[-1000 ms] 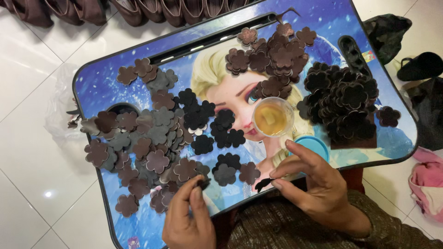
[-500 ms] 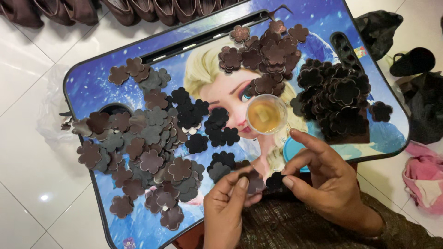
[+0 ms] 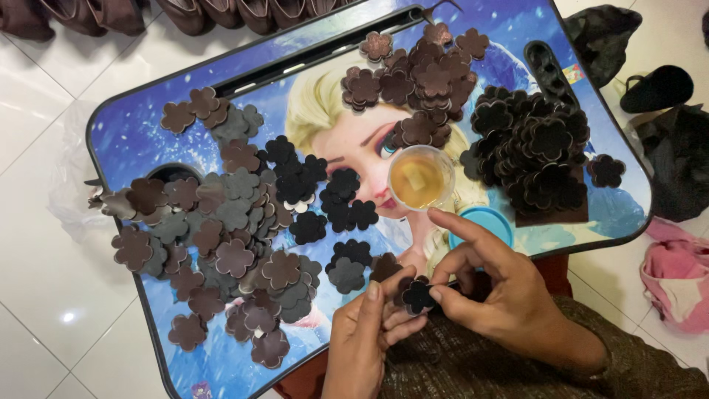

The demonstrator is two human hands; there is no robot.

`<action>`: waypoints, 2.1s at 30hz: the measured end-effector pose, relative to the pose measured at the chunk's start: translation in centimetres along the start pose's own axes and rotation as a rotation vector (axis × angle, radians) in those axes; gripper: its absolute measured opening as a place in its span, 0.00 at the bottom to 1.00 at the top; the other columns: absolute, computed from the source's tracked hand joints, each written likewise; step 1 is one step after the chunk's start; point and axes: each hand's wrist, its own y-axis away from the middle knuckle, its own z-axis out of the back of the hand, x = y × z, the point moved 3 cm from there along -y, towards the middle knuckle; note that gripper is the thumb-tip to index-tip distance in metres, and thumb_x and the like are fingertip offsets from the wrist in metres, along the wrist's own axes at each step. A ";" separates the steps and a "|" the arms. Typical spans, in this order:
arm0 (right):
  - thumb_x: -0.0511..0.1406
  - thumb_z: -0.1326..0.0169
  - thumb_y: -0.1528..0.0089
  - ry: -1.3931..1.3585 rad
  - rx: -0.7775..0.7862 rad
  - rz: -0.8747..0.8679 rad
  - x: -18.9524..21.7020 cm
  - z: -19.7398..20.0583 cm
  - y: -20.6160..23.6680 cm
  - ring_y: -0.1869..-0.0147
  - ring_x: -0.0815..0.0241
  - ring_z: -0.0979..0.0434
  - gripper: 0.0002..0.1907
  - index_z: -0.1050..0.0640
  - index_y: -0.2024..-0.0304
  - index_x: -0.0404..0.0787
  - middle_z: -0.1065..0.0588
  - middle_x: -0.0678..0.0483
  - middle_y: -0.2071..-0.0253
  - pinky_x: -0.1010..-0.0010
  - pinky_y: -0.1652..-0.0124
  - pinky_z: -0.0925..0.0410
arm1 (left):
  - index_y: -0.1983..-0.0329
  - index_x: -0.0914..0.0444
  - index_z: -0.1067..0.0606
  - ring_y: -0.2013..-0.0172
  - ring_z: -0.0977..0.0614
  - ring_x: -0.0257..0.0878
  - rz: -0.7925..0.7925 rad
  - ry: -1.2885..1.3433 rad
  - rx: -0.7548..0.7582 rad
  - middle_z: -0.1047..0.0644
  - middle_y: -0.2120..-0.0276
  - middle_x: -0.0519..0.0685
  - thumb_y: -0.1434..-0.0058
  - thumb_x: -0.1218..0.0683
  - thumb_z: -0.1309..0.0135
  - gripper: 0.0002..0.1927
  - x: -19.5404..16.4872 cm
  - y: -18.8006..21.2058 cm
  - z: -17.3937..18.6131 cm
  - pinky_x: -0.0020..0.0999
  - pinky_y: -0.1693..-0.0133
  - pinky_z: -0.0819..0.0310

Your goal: The person repeatedly picks up small flower-shaped craft pieces, applies adhesive from a small container to one side, and places them onto a tray. The person handles the pieces one at a time throughout the clip.

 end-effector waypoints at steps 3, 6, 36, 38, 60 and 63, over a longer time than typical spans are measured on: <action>0.27 0.35 0.47 0.000 0.004 -0.029 0.1 -0.1 0.0 0.69 0.74 0.29 0.45 0.36 0.28 0.42 0.21 0.60 0.69 0.80 0.68 0.34 | 0.35 0.69 0.27 0.56 0.14 0.40 0.007 -0.026 0.000 0.17 0.52 0.54 0.29 0.42 0.62 0.32 -0.2 0.2 -0.1 0.37 0.52 0.15; 0.27 0.35 0.47 0.006 0.016 -0.066 0.2 -0.1 0.1 0.70 0.75 0.30 0.46 0.36 0.28 0.43 0.21 0.60 0.70 0.81 0.69 0.35 | 0.36 0.69 0.27 0.56 0.14 0.40 0.015 -0.045 -0.010 0.17 0.53 0.54 0.29 0.42 0.62 0.31 -0.3 0.3 -0.2 0.37 0.53 0.15; 0.28 0.36 0.50 0.153 0.016 -0.084 0.6 -0.5 0.0 0.75 0.73 0.31 0.49 0.38 0.26 0.47 0.21 0.61 0.72 0.79 0.73 0.34 | 0.37 0.67 0.25 0.56 0.16 0.31 -0.006 -0.083 -0.040 0.17 0.53 0.49 0.36 0.61 0.44 0.23 0.3 0.3 -1.1 0.28 0.56 0.18; 0.28 0.35 0.49 0.109 0.039 -0.074 0.5 -0.4 0.1 0.72 0.73 0.29 0.49 0.38 0.26 0.47 0.20 0.60 0.71 0.79 0.71 0.34 | 0.34 0.64 0.27 0.56 0.17 0.30 -0.023 -0.077 -0.048 0.17 0.52 0.48 0.37 0.62 0.45 0.26 0.1 0.4 -1.4 0.27 0.57 0.19; 0.27 0.36 0.45 -0.274 0.037 -0.100 -1.2 -0.1 0.5 0.68 0.73 0.31 0.47 0.40 0.25 0.41 0.22 0.56 0.67 0.80 0.68 0.37 | 0.26 0.64 0.36 0.62 0.16 0.30 -0.226 -0.237 -0.251 0.15 0.63 0.50 0.45 0.67 0.40 0.41 -0.9 1.5 -2.0 0.22 0.62 0.24; 0.26 0.36 0.44 -0.327 0.036 -0.104 -1.1 -0.1 0.5 0.69 0.73 0.31 0.47 0.41 0.25 0.41 0.22 0.55 0.67 0.80 0.69 0.37 | 0.28 0.67 0.36 0.64 0.16 0.30 -0.248 -0.187 -0.229 0.16 0.65 0.52 0.44 0.68 0.40 0.38 -0.9 1.5 -2.0 0.21 0.62 0.25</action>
